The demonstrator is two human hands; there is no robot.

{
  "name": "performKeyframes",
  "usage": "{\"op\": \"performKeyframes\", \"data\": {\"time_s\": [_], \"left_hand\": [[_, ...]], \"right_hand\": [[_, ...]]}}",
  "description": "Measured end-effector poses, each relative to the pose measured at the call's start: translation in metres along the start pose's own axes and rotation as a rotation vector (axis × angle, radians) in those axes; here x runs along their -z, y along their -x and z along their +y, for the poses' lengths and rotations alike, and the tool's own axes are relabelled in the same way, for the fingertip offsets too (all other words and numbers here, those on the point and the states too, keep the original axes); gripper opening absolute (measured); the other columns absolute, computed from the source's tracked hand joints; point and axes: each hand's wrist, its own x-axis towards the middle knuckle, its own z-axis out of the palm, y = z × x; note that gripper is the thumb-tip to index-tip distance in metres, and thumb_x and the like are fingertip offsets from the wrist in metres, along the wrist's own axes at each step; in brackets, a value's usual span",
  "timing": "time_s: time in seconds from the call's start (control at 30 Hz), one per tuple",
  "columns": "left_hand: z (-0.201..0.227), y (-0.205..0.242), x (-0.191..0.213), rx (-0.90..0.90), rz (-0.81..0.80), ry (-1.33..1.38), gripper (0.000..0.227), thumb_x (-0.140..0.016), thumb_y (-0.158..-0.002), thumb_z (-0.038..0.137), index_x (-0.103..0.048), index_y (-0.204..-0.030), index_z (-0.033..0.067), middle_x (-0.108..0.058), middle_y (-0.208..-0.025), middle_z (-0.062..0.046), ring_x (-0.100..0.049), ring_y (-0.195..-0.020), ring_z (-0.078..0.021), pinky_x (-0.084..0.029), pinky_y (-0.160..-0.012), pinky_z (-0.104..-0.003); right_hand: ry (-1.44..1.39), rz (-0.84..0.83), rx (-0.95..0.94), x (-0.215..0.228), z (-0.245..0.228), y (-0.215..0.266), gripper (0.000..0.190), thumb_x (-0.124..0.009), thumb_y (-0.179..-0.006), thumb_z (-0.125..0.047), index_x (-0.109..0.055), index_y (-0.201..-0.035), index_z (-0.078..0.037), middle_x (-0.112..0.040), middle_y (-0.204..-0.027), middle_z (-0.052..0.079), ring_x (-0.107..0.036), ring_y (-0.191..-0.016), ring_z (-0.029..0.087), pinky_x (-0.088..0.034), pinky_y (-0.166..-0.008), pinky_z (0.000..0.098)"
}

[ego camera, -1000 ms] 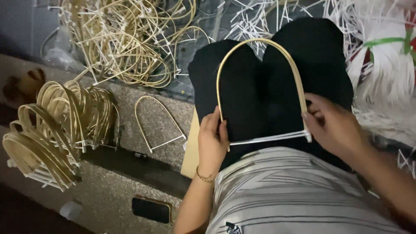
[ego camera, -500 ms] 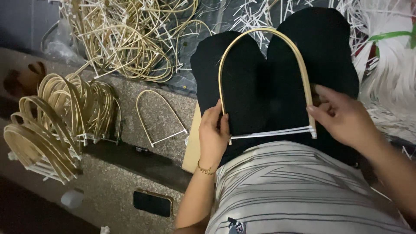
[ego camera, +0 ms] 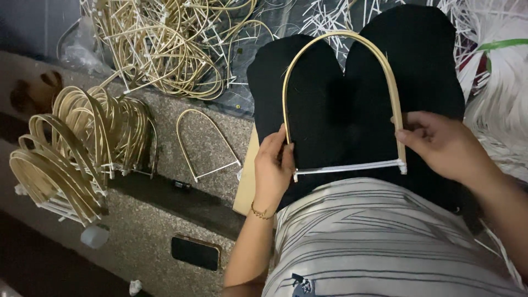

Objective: The person picks up a wooden frame and wraps white tape around its base before securing two white tubes to it with more tape. After cutting the excess tape with shears, they set the piece aside and repeat the process with a new frame.

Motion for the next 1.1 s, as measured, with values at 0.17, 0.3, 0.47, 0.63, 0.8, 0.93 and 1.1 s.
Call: {"op": "performKeyframes", "data": {"time_s": [0.17, 0.3, 0.47, 0.63, 0.8, 0.93, 1.1], "left_hand": [[0.000, -0.001, 0.003, 0.047, -0.010, 0.041, 0.037, -0.066, -0.094, -0.002, -0.067, -0.131, 0.0009, -0.069, -0.103, -0.012, -0.067, -0.080, -0.0171, -0.055, -0.071, -0.028], [-0.010, 0.002, -0.002, 0.049, -0.001, 0.095, 0.041, -0.068, -0.092, -0.003, -0.067, -0.133, 0.0018, -0.068, -0.106, -0.010, -0.064, -0.079, -0.0127, -0.055, -0.071, -0.025], [-0.027, 0.004, -0.007, 0.085, -0.014, 0.195, 0.042, -0.068, -0.093, -0.006, -0.065, -0.135, 0.0010, -0.065, -0.104, -0.007, -0.061, -0.081, -0.0101, -0.053, -0.072, -0.024], [-0.051, 0.002, 0.006, 0.267, -0.152, 0.593, 0.041, -0.065, -0.096, -0.008, -0.059, -0.136, -0.0005, -0.064, -0.104, 0.001, -0.060, -0.093, -0.0066, -0.052, -0.085, -0.022], [-0.070, 0.001, 0.023, 0.260, -0.332, 0.692, 0.034, -0.066, -0.099, -0.009, -0.061, -0.133, -0.0019, -0.061, -0.098, 0.001, -0.059, -0.092, -0.0082, -0.052, -0.087, -0.024], [-0.059, 0.000, 0.031, 0.301, -0.348, 0.672, 0.034, -0.065, -0.098, -0.007, -0.059, -0.130, 0.0002, -0.062, -0.098, 0.001, -0.061, -0.093, -0.0080, -0.053, -0.087, -0.024], [-0.056, 0.001, 0.031, 0.263, -0.374, 0.689, 0.036, -0.065, -0.099, -0.008, -0.058, -0.133, 0.0010, -0.060, -0.102, 0.002, -0.058, -0.096, -0.0076, -0.051, -0.089, -0.024]], "right_hand": [[0.024, -0.003, -0.015, -0.007, 0.011, -0.002, 0.043, -0.066, -0.097, -0.038, -0.070, -0.126, -0.007, -0.077, -0.086, 0.012, -0.073, -0.073, 0.023, -0.056, -0.068, 0.0360], [0.050, 0.009, -0.041, -0.011, 0.021, -0.004, 0.045, -0.066, -0.099, -0.037, -0.067, -0.130, -0.004, -0.077, -0.091, 0.015, -0.075, -0.079, 0.025, -0.058, -0.072, 0.0385], [-0.044, 0.015, 0.021, -0.011, 0.017, 0.005, 0.044, -0.067, -0.098, -0.031, -0.065, -0.131, -0.002, -0.076, -0.100, 0.016, -0.075, -0.089, 0.026, -0.059, -0.078, 0.0396], [-0.156, 0.017, 0.059, -0.008, -0.004, 0.031, 0.042, -0.067, -0.095, -0.023, -0.063, -0.130, -0.001, -0.075, -0.105, 0.015, -0.075, -0.092, 0.023, -0.060, -0.078, 0.0379], [-0.166, -0.037, 0.164, -0.012, -0.014, 0.040, 0.039, -0.068, -0.093, -0.015, -0.061, -0.129, -0.002, -0.076, -0.102, 0.014, -0.077, -0.090, 0.021, -0.061, -0.077, 0.0343], [-0.132, -0.053, 0.128, -0.014, -0.016, 0.035, 0.037, -0.068, -0.094, -0.013, -0.062, -0.129, -0.002, -0.075, -0.104, 0.014, -0.076, -0.092, 0.020, -0.061, -0.078, 0.0346], [-0.282, -0.035, 0.281, -0.018, -0.001, 0.029, 0.034, -0.066, -0.093, -0.013, -0.062, -0.124, 0.000, -0.074, -0.107, 0.014, -0.075, -0.096, 0.019, -0.063, -0.080, 0.0331]]}}
